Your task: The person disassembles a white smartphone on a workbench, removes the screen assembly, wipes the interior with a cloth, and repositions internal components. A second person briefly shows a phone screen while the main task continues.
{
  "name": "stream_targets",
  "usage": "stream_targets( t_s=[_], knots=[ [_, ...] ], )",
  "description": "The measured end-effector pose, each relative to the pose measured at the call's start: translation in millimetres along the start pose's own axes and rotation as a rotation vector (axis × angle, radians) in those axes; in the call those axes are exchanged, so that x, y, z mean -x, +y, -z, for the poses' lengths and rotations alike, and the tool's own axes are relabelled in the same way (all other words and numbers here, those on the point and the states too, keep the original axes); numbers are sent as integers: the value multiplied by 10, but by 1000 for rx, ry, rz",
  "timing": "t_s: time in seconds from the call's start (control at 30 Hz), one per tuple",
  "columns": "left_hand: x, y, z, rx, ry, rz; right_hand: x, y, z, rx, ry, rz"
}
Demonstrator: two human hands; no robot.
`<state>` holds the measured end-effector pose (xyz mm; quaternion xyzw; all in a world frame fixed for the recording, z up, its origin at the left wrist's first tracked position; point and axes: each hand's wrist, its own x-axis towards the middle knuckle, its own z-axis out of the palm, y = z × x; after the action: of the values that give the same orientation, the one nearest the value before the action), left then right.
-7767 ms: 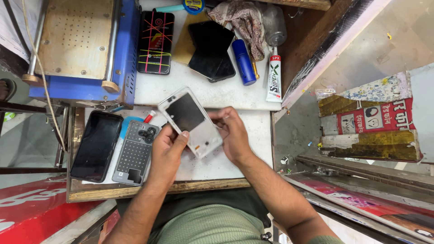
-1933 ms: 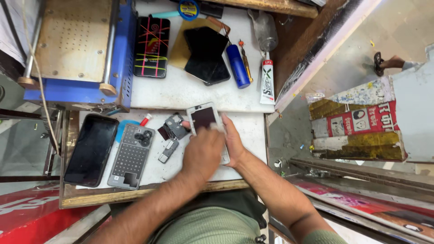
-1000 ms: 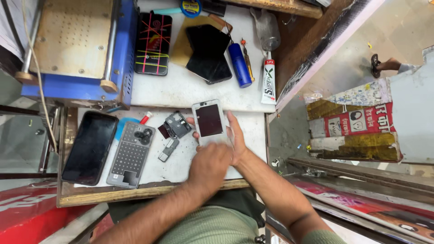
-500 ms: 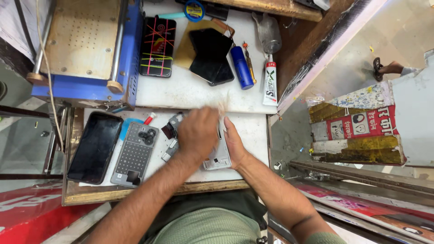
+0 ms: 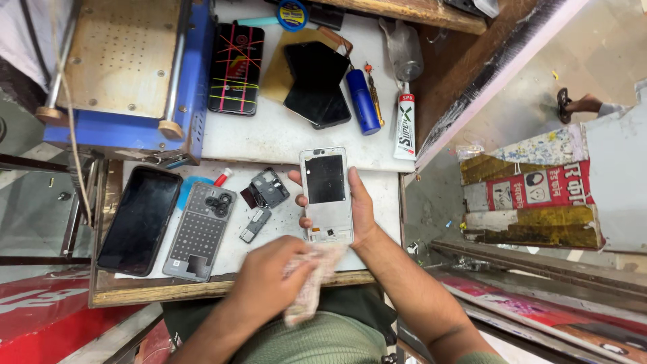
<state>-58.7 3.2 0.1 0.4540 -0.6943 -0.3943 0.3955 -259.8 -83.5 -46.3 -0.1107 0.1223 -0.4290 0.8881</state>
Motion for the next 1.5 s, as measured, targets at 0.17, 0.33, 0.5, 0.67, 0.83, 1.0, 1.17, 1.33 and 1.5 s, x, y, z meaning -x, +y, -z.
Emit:
stream_targets(
  t_s=[0.17,0.33,0.5,0.67,0.83,1.0,1.17,1.33,1.5],
  knots=[
    [164,-47,469,-132,77,227,18,-47,0,-38,-9,-23],
    [173,-80,625,-5,176,121,28,3,-1,-5,-48,-38],
    [-106,-67,598,-39,171,255,55,-12,47,38,-132,-47],
    [-685,-44,370,-380,294,-106,92,19,187,207,21,-51],
    [-953,-119,46,-624,250,-301,132,-4,275,184,101,-55],
    [-561,-164,-233,-653,110,-311,63,-56,118,213,114,88],
    [-135,-190,-395,-601,56,-235,30,-36,-49,304,113,165],
    [-59,-208,-422,-497,59,-181,46,38,-57,370,147,207],
    [-67,-41,-634,-282,79,-276,37,84,-50,366,203,228]
  ],
)
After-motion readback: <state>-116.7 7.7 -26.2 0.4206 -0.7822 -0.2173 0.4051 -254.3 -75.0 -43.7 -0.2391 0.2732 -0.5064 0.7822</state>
